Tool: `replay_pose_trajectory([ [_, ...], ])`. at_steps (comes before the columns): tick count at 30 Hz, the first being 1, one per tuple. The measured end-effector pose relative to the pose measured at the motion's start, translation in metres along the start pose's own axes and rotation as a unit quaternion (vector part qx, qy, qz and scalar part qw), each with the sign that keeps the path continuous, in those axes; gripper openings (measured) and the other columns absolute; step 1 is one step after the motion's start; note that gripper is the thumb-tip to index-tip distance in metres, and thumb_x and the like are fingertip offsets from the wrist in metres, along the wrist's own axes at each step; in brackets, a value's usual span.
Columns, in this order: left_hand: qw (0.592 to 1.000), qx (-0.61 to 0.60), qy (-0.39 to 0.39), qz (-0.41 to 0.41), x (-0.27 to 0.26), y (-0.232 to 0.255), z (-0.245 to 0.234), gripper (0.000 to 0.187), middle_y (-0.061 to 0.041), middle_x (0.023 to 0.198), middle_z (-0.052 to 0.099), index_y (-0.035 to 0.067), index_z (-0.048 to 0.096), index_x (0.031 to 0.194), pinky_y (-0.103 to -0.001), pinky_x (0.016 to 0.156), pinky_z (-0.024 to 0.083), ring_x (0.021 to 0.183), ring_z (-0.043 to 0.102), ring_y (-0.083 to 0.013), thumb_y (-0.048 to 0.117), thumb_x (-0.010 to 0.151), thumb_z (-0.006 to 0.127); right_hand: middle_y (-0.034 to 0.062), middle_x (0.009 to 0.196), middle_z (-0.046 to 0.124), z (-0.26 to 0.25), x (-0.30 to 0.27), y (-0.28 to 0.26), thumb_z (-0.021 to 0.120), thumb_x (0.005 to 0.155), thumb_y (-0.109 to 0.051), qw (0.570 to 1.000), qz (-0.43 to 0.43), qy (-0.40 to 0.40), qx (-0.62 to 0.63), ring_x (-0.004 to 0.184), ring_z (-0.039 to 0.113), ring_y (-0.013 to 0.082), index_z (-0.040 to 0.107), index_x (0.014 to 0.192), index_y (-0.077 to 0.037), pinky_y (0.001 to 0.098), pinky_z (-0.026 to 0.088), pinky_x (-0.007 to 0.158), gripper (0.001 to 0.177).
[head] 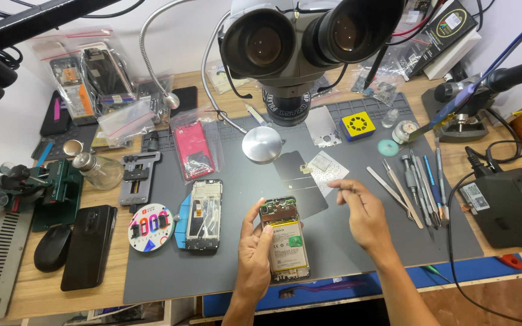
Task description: The person uses tweezers to carefully lift and remove a small component from the motherboard of a disassembled smartphone. They then place the component onto a nearby work mat and continue to adjust the motherboard with the tweezers.
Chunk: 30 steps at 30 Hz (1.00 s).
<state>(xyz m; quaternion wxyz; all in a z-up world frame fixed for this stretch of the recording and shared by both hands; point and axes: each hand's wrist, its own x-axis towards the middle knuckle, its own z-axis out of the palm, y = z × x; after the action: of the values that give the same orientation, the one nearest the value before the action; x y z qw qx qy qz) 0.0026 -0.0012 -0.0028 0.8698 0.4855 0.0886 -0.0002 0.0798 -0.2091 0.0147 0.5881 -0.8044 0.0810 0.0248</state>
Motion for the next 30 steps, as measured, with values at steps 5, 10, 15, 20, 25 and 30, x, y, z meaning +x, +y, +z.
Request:
replay_pose_trajectory([
  [5, 0.999, 0.039, -0.02, 0.005, 0.0, -0.002, 0.004, 0.057, -0.02, 0.125, 0.074, 0.018, 0.036, 0.16, -0.044, 0.098, 0.065, 0.108, 0.077, -0.0318, 0.013, 0.105, 0.047, -0.004, 0.088, 0.06, 0.017, -0.017, -0.007, 0.06, 0.098, -0.02, 0.993, -0.083, -0.083, 0.017, 0.079, 0.051, 0.0099, 0.081, 0.114, -0.014, 0.0248, 0.04, 0.077, 0.027],
  [10, 0.997, 0.067, -0.024, 0.004, 0.0, -0.006, 0.004, 0.056, -0.015, 0.125, 0.074, 0.019, 0.039, 0.159, -0.037, 0.097, 0.063, 0.107, 0.073, -0.0219, 0.011, 0.105, 0.047, -0.0045, 0.087, 0.067, 0.027, -0.012, -0.002, 0.073, 0.096, -0.02, 0.989, -0.099, -0.106, 0.008, 0.066, 0.046, 0.0085, 0.081, 0.104, -0.015, 0.0229, 0.041, 0.067, 0.013],
  [15, 0.995, 0.094, -0.012, 0.037, 0.006, -0.002, 0.009, 0.051, -0.012, 0.148, 0.063, 0.014, 0.039, 0.155, -0.034, 0.1, 0.061, 0.118, 0.07, -0.0213, 0.013, 0.105, 0.048, -0.0004, 0.096, 0.064, 0.024, -0.003, 0.004, 0.066, 0.101, -0.015, 0.974, -0.137, -0.166, 0.067, 0.089, 0.059, 0.01, 0.076, 0.103, -0.01, 0.0237, 0.046, 0.083, 0.011],
  [20, 0.985, 0.143, -0.023, 0.088, 0.014, -0.02, 0.0, 0.034, -0.016, 0.134, 0.061, 0.012, 0.049, 0.139, -0.033, 0.097, 0.059, 0.115, 0.066, -0.0214, 0.016, 0.106, 0.053, -0.0005, 0.093, 0.061, 0.02, 0.005, 0.01, 0.065, 0.102, -0.017, 0.97, -0.137, -0.187, 0.071, 0.085, 0.055, 0.0106, 0.075, 0.102, -0.009, 0.0243, 0.043, 0.079, 0.013],
  [25, 0.979, 0.18, -0.011, 0.091, 0.018, -0.022, 0.001, 0.029, -0.013, 0.121, 0.071, 0.006, 0.055, 0.131, -0.031, 0.095, 0.059, 0.108, 0.07, -0.0189, 0.017, 0.104, 0.058, -0.0021, 0.09, 0.058, 0.017, 0.005, 0.008, 0.065, 0.102, -0.021, 0.971, -0.127, -0.194, 0.056, 0.078, 0.049, 0.0101, 0.075, 0.102, -0.011, 0.0248, 0.04, 0.076, 0.014],
  [30, 0.968, 0.216, -0.009, 0.129, 0.024, -0.007, 0.006, 0.024, -0.013, 0.123, 0.076, 0.01, 0.064, 0.126, -0.03, 0.092, 0.063, 0.108, 0.074, -0.0185, 0.016, 0.103, 0.062, -0.0026, 0.093, 0.06, 0.015, 0.009, 0.003, 0.065, 0.103, -0.013, 0.967, -0.176, -0.176, 0.05, 0.073, 0.045, 0.0104, 0.073, 0.104, -0.015, 0.0248, 0.038, 0.07, 0.009],
])
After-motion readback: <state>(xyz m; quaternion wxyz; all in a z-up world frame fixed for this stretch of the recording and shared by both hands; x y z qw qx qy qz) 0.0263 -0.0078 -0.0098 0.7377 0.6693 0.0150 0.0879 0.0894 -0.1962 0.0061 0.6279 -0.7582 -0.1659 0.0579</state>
